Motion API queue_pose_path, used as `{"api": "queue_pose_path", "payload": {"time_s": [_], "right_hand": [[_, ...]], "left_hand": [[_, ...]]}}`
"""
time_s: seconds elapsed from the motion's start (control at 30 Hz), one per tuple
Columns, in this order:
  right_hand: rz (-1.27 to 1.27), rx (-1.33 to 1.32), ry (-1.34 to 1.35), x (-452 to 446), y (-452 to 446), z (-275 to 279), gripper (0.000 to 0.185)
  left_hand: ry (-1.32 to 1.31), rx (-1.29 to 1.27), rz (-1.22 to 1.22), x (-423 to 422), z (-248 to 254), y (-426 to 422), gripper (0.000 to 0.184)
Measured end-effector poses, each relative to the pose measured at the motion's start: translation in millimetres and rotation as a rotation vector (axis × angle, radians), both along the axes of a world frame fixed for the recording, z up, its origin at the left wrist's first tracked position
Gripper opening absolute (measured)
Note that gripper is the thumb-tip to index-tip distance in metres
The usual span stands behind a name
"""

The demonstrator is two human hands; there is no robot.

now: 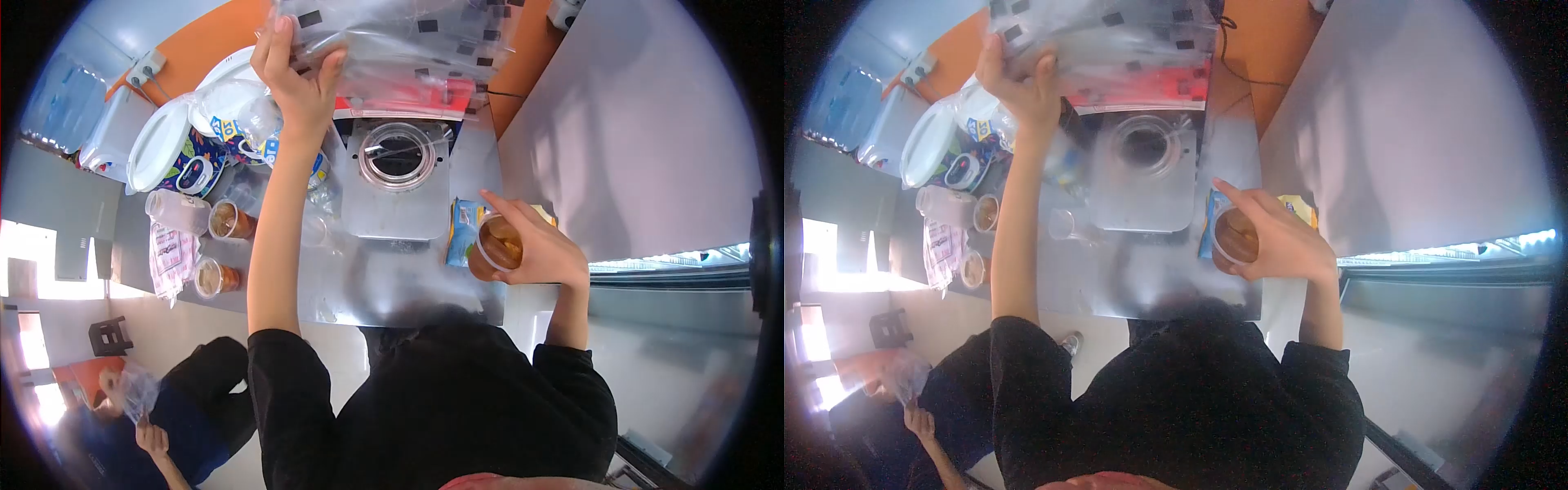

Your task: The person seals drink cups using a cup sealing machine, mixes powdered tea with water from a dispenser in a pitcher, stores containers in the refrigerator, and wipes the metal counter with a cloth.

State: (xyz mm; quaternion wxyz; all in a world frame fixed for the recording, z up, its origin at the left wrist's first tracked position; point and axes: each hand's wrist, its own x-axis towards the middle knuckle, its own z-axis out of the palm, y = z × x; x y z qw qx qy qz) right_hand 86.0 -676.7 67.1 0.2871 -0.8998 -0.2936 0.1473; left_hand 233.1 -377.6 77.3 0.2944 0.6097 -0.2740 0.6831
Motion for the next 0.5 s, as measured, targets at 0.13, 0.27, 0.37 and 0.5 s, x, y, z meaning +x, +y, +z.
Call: {"api": "queue_pose_path", "payload": {"time_s": [0.13, 0.27, 0.37, 0.5], "right_hand": [[0.030, 0.018, 0.035, 2.9, 4.5, -8.5, 0.091], [0.030, 0.040, 0.015, 2.4, 7.1, -17.5, 0.091], [0.021, 0.062, 0.006, 2.9, 6.7, -19.1, 0.091], [-0.014, 0.090, 0.019, -7.3, 3.5, -20.2, 0.092]], "left_hand": [[0.069, -0.018, -0.078, -2.9, -15.3, -1.4, 0.058], [0.184, 0.087, 0.335, -44.9, -3.7, 1.3, 0.041], [0.188, -0.070, 0.342, -39.3, 48.8, 17.7, 0.017], [0.843, -0.566, -0.321, -16.4, 150.6, -6.3, 0.041]]}}
